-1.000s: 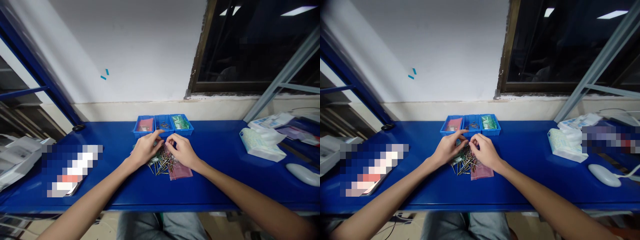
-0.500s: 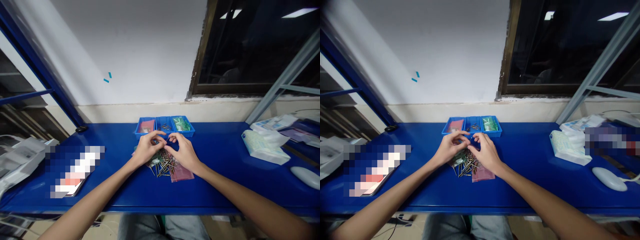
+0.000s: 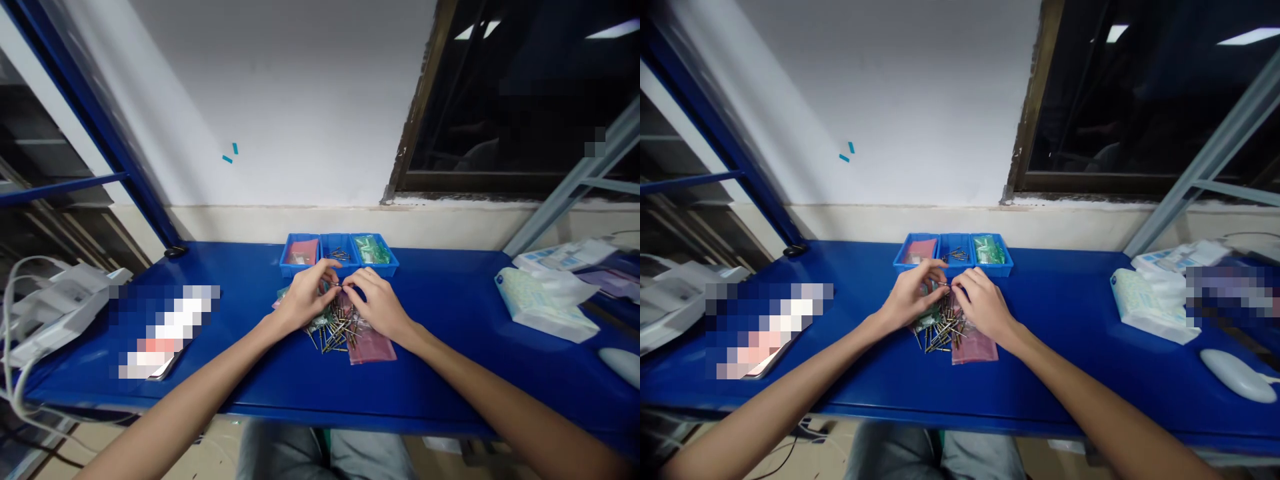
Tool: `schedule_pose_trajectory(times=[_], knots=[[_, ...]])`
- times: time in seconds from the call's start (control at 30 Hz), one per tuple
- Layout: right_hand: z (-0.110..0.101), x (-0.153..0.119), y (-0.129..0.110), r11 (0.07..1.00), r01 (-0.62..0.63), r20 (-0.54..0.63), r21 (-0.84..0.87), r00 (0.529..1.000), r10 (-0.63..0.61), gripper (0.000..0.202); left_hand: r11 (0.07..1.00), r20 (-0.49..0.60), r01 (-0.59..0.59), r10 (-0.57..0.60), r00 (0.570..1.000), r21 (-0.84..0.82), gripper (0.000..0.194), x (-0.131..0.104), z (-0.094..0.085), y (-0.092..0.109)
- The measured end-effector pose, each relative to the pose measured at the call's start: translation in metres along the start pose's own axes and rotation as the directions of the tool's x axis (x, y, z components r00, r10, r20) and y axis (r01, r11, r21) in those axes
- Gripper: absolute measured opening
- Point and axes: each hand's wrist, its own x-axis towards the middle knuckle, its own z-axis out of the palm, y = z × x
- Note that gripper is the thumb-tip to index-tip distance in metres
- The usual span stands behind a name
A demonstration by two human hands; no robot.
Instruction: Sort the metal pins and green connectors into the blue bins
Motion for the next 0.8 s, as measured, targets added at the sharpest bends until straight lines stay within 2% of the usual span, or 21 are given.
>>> schedule_pose_trajectory(times=[0.1, 0.2, 0.3, 0.37, 0.47, 0.53, 0.63, 0.8], knots=[[-0.004, 0.021, 0.017, 0.994, 0.014, -0.037, -0.105, 0.999, -0.018, 0.021, 0.982, -0.080, -0.076, 0.090, 0.993, 0.172, 0.031, 0.001, -0.007, -0.005], [-0.008, 0.052, 0.037, 0.973, 0.002, -0.020, -0.231, 1.000, -0.007, 0.024, 0.963, -0.151, -0.099, 0.140, 0.978, 0.251, 0.026, 0.002, -0.016, -0.008], [-0.013, 0.068, 0.045, 0.965, 0.036, 0.026, -0.259, 0.999, -0.031, 0.025, 0.946, -0.106, -0.097, 0.136, 0.985, 0.310, 0.024, 0.003, -0.021, -0.009], [-0.018, 0.064, 0.040, 0.977, 0.040, 0.002, -0.210, 0.999, -0.040, 0.029, 0.938, -0.064, -0.094, 0.122, 0.990, 0.332, 0.024, 0.002, -0.022, -0.008], [-0.021, 0.040, 0.025, 0.997, -0.050, -0.065, -0.052, 0.997, 0.046, 0.033, 0.933, -0.005, -0.093, 0.101, 0.995, 0.347, 0.025, 0.000, -0.019, -0.008], [-0.018, 0.022, 0.016, 0.995, -0.090, -0.020, 0.042, 0.996, 0.090, 0.030, 0.920, 0.048, -0.098, 0.086, 0.995, 0.381, 0.025, 0.000, -0.016, -0.009], [-0.008, 0.005, 0.008, 0.997, -0.051, 0.100, 0.057, 0.994, 0.046, 0.022, 0.905, 0.094, -0.089, 0.054, 0.994, 0.417, 0.026, -0.001, -0.017, -0.013], [0.000, 0.005, 0.005, 0.999, -0.013, 0.163, 0.032, 0.987, 0.008, 0.018, 0.907, 0.152, -0.086, 0.024, 0.988, 0.413, 0.027, 0.000, -0.026, -0.021]])
